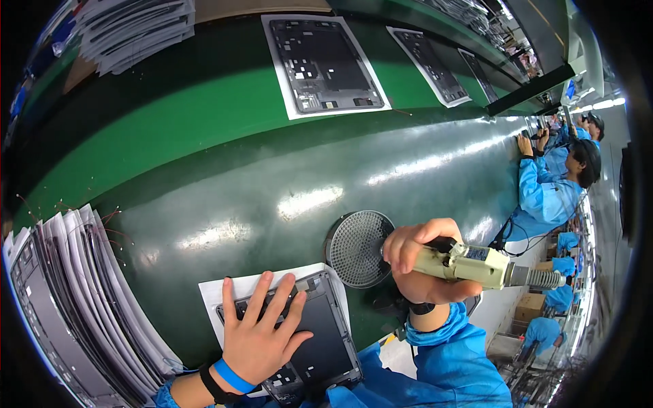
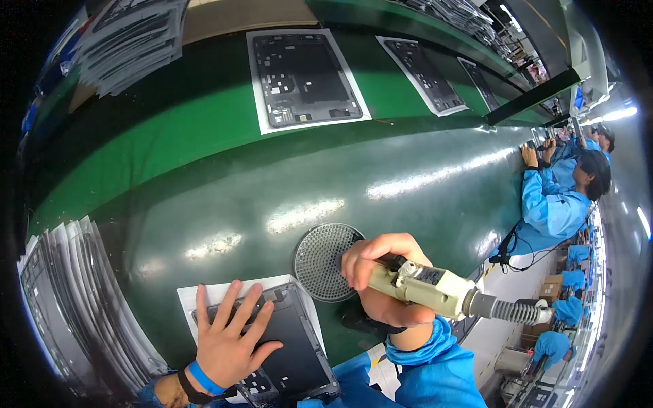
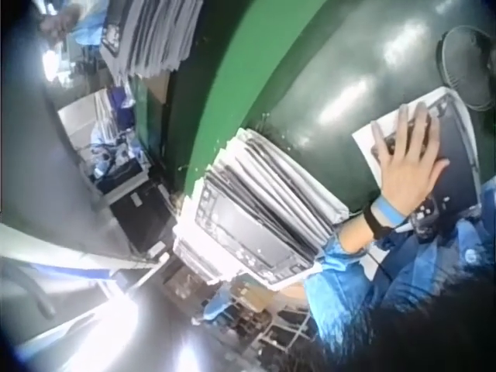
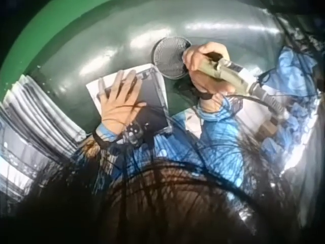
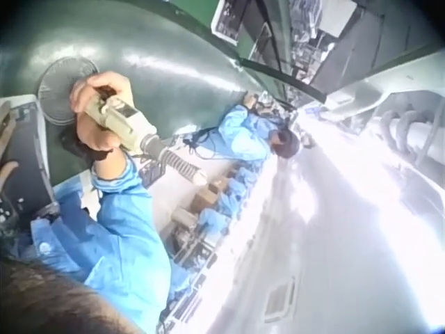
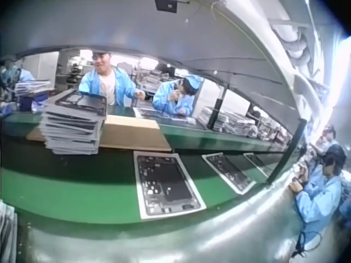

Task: Assembling electronic chassis components using a power screwdriver on a factory assembly line.

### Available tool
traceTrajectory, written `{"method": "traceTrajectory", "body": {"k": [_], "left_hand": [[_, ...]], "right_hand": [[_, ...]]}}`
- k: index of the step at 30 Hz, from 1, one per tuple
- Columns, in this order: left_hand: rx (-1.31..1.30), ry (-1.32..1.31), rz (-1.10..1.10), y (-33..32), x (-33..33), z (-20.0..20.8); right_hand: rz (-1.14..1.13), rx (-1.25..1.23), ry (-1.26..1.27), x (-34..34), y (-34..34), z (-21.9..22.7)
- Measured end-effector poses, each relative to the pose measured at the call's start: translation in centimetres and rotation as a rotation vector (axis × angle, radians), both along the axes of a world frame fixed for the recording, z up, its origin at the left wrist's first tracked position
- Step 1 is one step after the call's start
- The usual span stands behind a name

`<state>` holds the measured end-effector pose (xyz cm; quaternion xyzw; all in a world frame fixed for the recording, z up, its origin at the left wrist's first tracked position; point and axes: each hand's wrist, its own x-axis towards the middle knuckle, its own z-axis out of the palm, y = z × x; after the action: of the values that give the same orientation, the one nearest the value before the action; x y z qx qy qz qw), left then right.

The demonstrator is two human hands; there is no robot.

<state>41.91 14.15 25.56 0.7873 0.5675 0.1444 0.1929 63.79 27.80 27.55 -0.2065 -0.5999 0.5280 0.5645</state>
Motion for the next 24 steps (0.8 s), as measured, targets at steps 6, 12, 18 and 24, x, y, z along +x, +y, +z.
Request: {"method": "traceTrajectory", "body": {"k": [6,12,18,24], "left_hand": [[-0.016,-0.019,0.006,0.3,0.2,0.0],[-0.035,-0.027,0.014,0.3,0.5,0.2],[-0.012,-0.009,0.004,0.2,0.3,0.7],[0.001,-0.035,0.0,-0.4,0.5,0.9]], "right_hand": [[-0.022,-0.036,-0.024,0.1,0.3,-0.1],[-0.027,-0.036,-0.057,0.5,0.3,-0.2],[-0.069,-0.032,-0.006,-0.3,-0.4,1.2],[0.046,0.035,0.045,-2.2,-3.1,5.4]]}}
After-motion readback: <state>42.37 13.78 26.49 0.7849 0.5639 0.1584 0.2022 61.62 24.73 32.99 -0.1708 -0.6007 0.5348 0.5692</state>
